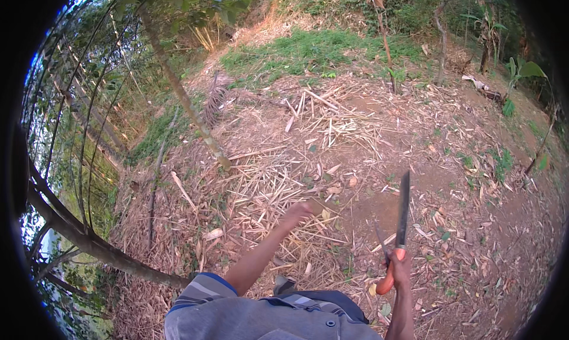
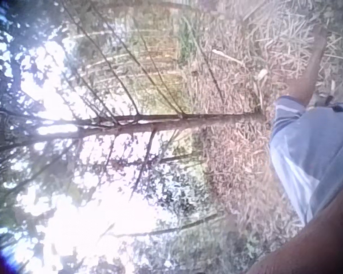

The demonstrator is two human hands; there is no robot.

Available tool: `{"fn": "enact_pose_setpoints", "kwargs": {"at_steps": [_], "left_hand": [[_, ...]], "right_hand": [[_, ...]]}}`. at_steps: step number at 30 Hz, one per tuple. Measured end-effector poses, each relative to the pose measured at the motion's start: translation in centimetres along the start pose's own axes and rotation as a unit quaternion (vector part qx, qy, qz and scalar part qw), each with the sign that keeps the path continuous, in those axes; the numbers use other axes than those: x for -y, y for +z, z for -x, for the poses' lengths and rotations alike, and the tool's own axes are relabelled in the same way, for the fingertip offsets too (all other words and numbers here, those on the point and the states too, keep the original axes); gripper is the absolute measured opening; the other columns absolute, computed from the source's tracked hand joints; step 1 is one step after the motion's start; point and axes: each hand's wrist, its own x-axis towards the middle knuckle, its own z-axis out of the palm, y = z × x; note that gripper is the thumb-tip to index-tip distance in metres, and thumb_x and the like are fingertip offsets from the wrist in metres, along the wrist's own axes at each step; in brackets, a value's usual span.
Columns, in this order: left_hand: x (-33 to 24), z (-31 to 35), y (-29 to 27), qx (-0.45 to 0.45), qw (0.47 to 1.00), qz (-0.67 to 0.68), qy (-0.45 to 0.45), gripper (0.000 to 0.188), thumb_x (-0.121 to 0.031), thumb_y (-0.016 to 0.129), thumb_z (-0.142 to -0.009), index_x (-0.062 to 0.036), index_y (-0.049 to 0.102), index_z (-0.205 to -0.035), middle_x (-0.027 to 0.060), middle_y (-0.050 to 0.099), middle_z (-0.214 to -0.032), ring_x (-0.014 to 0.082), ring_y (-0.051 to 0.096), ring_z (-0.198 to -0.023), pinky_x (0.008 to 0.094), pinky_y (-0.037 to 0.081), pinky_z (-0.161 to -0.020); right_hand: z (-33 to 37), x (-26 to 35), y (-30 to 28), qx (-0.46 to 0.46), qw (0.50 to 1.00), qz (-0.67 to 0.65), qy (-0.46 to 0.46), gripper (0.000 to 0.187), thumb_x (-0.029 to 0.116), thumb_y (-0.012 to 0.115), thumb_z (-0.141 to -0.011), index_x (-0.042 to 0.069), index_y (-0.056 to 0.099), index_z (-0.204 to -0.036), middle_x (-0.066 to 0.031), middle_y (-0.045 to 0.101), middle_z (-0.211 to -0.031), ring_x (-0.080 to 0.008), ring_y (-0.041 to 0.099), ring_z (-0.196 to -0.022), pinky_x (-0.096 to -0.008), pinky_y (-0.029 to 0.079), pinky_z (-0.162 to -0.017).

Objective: The person uses a machete to cut long sticks into smaller pieces. They repeatedly pick up sticks from the ground, hold them with one hand, and chop them with the other hand, dropping the cut pieces onto the ground.

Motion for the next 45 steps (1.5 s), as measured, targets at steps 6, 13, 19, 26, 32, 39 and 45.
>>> {"fn": "enact_pose_setpoints", "kwargs": {"at_steps": [6,13,19,26,32,39,45], "left_hand": [[-6.9,7.4,13.8,0.144,0.98,0.121,-0.061,0.045,-0.041,0.043,-0.093,-0.0047,0.05,-0.12,0.0093,0.059,-0.105,0.0173,0.056,-0.099,0.032,0.047,-0.081],[-6.4,6.3,14.7,0.017,0.965,0.235,-0.116,0.046,-0.047,0.035,-0.094,-0.0051,0.054,-0.095,0.0062,0.056,-0.083,0.0146,0.055,-0.075,0.0308,0.046,-0.066],[-7.5,-2.1,1.6,-0.31,0.837,0.45,0.021,0.044,-0.055,0.032,-0.091,-0.0135,0.039,-0.08,-0.0028,0.03,-0.05,0.0097,0.027,-0.041,0.0244,0.027,-0.039],[-17.6,-2.1,-4.2,-0.279,0.835,0.441,0.173,0.052,-0.058,0.02,-0.092,-0.0147,0.033,-0.066,-0.0034,0.025,-0.049,0.0093,0.019,-0.04,0.0235,0.016,-0.036],[-20.2,-2.0,-3.0,-0.199,0.887,0.369,0.191,0.054,-0.061,0.024,-0.09,-0.015,0.034,-0.063,-0.0036,0.024,-0.048,0.0096,0.019,-0.04,0.0239,0.016,-0.036],[-26.2,0.1,0.1,0.021,0.898,0.388,0.205,0.05,-0.057,0.033,-0.089,-0.0156,0.035,-0.062,-0.0054,0.024,-0.047,0.0069,0.019,-0.036,0.0219,0.015,-0.033],[-28.0,-0.3,0.3,0.033,0.949,0.234,0.208,0.049,-0.053,0.027,-0.092,-0.0149,0.032,-0.062,-0.007,0.024,-0.047,0.0053,0.019,-0.037,0.0197,0.015,-0.031]], "right_hand": [[0.7,2.5,8.2,0.083,0.996,0.023,-0.006,0.021,0.012,0.063,-0.079,-0.003,0.053,-0.091,-0.0084,0.06,-0.065,-0.0149,0.059,-0.053,-0.0254,0.046,-0.047],[-0.1,2.6,9.9,-0.002,0.969,0.205,-0.139,0.041,0.026,0.066,-0.075,-0.004,0.054,-0.099,-0.0155,0.062,-0.078,-0.0261,0.062,-0.071,-0.0374,0.048,-0.063],[-1.2,4.1,5.2,0.018,0.969,0.167,-0.182,0.033,0.026,0.067,-0.076,0.002,0.052,-0.094,-0.0045,0.057,-0.07,-0.011,0.053,-0.056,-0.0271,0.045,-0.053],[2.7,6.6,1.2,-0.023,0.956,0.28,-0.085,0.037,0.026,0.066,-0.073,0.001,0.054,-0.098,-0.0109,0.059,-0.069,-0.0195,0.057,-0.058,-0.0363,0.045,-0.056],[2.5,7.2,3.0,-0.058,0.934,0.329,-0.127,0.041,0.032,0.067,-0.073,0.003,0.054,-0.1,-0.0152,0.06,-0.071,-0.0259,0.058,-0.061,-0.0389,0.045,-0.059],[-1.6,6.9,1.7,0.046,0.943,0.293,-0.151,0.049,0.035,0.067,-0.077,-0.003,0.052,-0.103,-0.0141,0.063,-0.086,-0.0214,0.061,-0.081,-0.0362,0.048,-0.073],[1.8,-0.3,5.3,0.177,0.978,0.107,-0.022,0.026,0.02,0.069,-0.079,0.004,0.05,-0.086,-0.002,0.053,-0.06,-0.0104,0.05,-0.049,-0.0254,0.042,-0.046]]}}
